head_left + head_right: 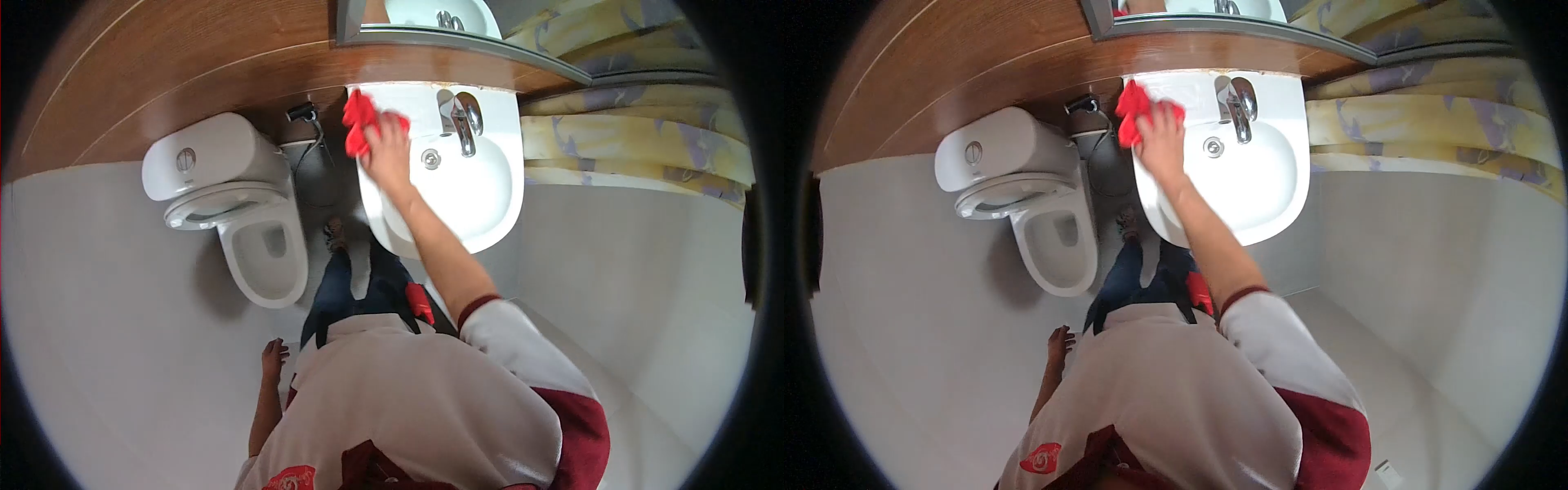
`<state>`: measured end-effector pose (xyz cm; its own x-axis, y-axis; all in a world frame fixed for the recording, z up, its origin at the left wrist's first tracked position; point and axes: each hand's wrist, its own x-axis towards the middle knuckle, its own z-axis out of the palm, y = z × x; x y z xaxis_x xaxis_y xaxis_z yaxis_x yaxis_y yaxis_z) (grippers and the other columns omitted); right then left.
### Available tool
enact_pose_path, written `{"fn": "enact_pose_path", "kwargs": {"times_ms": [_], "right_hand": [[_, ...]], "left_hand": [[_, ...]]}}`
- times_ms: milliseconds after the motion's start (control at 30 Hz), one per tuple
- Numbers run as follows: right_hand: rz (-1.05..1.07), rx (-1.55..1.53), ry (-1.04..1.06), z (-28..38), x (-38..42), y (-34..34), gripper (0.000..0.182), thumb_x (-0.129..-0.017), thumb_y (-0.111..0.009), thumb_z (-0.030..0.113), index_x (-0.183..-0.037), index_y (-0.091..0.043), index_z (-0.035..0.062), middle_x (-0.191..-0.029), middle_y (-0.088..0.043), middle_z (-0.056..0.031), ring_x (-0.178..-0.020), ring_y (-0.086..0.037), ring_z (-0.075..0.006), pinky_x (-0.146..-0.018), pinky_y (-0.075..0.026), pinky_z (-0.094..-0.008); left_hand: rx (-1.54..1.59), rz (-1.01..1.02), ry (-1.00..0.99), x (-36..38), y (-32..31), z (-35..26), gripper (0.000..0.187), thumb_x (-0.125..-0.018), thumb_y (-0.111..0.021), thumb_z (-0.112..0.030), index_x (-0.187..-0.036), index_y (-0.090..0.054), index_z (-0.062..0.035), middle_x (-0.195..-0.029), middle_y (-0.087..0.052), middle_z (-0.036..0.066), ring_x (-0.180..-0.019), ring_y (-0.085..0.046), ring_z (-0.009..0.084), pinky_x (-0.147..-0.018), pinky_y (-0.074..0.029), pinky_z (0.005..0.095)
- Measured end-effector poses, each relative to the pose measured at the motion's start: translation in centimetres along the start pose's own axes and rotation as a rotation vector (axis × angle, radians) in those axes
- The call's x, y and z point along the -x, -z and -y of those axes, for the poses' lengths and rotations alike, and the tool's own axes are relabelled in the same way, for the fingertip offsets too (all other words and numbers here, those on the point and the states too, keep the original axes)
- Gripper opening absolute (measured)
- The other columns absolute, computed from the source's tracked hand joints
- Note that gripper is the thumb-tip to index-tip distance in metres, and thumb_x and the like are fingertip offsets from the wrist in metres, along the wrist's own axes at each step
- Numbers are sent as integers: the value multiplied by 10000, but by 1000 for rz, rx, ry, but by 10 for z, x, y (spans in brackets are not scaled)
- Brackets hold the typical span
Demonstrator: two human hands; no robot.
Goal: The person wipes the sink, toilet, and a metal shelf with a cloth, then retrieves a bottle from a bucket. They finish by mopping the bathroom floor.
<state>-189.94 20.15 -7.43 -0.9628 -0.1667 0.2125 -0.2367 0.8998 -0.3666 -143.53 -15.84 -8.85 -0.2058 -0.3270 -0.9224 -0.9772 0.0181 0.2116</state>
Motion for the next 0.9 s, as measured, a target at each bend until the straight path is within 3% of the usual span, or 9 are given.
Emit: {"fn": "enact_pose_path", "kwargs": {"times_ms": [100, 167, 233, 400, 467, 533, 600, 733, 900], "right_hand": [[125, -89, 125, 29, 82, 14, 479, -684, -733, 141, -1152, -636, 105, -1433, -455, -203, -1338, -401, -443, -1069, -376, -535], [170, -166, 168, 32, 131, 28, 482, -664, -748, 145, -1134, -648, 106, -1438, -453, -202, -1344, -399, -442, -1068, -393, -516], [261, -183, 161, 27, 176, 54, 464, -652, -759, 145, -1105, -660, 113, -1436, -462, -182, -1350, -406, -415, -1062, -407, -513], [438, 14, 75, -70, 262, 122, 349, -661, -765, 94, -999, -683, 122, -1383, -524, -164, -1320, -464, -384, -1048, -429, -496], [405, -81, -264, -108, 253, 147, 333, -689, -728, 33, -1011, -688, 108, -1343, -551, -182, -1297, -482, -394, -1031, -451, -475], [115, -145, -330, -109, 189, 169, 390, -704, -684, -16, -1074, -684, 105, -1346, -527, -206, -1262, -501, -408, -1019, -465, -459], [-153, -63, -149, -92, 117, 174, 460, -703, -657, -40, -1135, -679, 117, -1351, -496, -229, -1237, -516, -417, -1018, -470, -444], [-119, -80, -196, -104, 64, 115, 545, -702, -608, -79, -1194, -666, 147, -1319, -510, -203, -1219, -524, -411, -1048, -436, -422], [-252, -207, -396, -110, 28, 84, 448, -814, -623, 25, -1253, -639, 114, -1275, -535, -234, -1189, -537, -407, -1009, -440, -435]], "left_hand": [[-155, 81, -11, -16, -14, 28, 482, -953, -563, -434, -1207, -620, -29, -974, -705, 115, -780, -663, 200, -642, -478, 328], [-216, 158, -343, -56, -18, 66, 489, -952, -562, -429, -1206, -618, -15, -975, -706, 123, -782, -663, 208, -646, -480, 329], [-36, 163, -154, -45, -37, 43, 486, -950, -569, -411, -1205, -615, -1, -974, -709, 123, -783, -661, 209, -651, -480, 325], [94, 156, -52, -46, -56, 3, 455, -933, -591, -435, -1184, -632, -59, -939, -699, 84, -758, -646, 170, -625, -456, 323], [78, 139, -16, -53, -57, 10, 440, -928, -592, -445, -1162, -639, -75, -922, -693, 71, -745, -640, 159, -611, -446, 324], [19, 136, -12, -45, -55, 5, 429, -928, -590, -445, -1144, -641, -78, -916, -691, 63, -738, -637, 157, -601, -439, 323], [-16, 131, 14, -37, -55, 9, 420, -931, -585, -443, -1134, -642, -80, -909, -690, 58, -731, -636, 156, -594, -434, 321], [18, 95, 21, -36, -52, -1, 419, -939, -569, -442, -1135, -644, -80, -890, -692, 60, -713, -639, 159, -580, -430, 318], [46, 80, -83, -29, -53, 13, 440, -941, -561, -438, -1135, -652, -53, -878, -701, 80, -686, -649, 180, -568, -446, 331]]}}
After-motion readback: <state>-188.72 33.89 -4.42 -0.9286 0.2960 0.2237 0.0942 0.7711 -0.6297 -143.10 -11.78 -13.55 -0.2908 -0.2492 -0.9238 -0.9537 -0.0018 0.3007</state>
